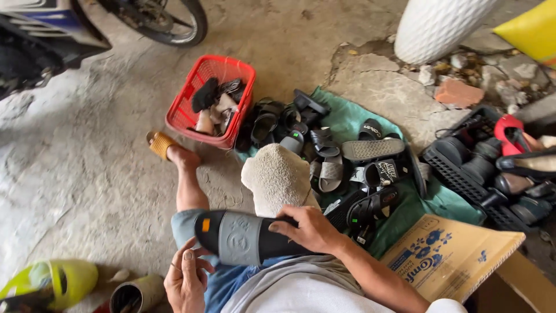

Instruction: Repairing a sandal by sewing the strap to the sole and then brushing the surface.

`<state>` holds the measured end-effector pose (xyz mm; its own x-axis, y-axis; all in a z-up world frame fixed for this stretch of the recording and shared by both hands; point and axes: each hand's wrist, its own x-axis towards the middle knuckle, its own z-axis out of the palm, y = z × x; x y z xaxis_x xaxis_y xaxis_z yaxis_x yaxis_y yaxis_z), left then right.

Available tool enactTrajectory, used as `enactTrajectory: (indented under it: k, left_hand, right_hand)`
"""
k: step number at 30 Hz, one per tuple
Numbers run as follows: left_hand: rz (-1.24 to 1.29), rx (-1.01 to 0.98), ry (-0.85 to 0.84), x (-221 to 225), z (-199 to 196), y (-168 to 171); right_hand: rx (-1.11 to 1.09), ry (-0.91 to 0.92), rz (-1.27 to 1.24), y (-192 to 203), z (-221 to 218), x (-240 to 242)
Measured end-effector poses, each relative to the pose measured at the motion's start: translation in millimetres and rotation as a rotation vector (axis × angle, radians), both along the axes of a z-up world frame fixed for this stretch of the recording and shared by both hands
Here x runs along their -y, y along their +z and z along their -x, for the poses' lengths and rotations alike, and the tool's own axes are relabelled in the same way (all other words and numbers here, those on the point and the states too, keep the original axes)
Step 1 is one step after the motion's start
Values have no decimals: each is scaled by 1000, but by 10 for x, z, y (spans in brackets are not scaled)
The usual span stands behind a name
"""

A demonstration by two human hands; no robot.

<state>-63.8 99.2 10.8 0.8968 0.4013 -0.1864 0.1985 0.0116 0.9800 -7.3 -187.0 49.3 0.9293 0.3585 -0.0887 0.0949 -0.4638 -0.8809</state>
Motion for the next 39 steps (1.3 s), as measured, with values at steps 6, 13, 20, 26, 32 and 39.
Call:
enactTrajectory:
  k: [6,13,20,26,32,39]
  left_hand:
    - [77,-372,-113,-168,-512,-694]
    - [-103,-551,-410,-203,-622,-1574]
    - [17,-559,-541,-134,-1052,-1385]
    - [-195,-675,-666,-40,-1205,-1617]
    - [-270,-611,-567,36,-1128,-1691]
    - [-653,-188,-362,-162,-887,-1323]
  right_hand:
    - [-63,-444,-86,-212,-73,206]
    - [-67,-564,114,-388,-60,38]
    - [-38,-658,55,-284,-26,92]
    - [160,-742,68,-214,163,86]
    - [219,-687,57,-325,126,155]
    - [34,-576,98,-446,-188,184]
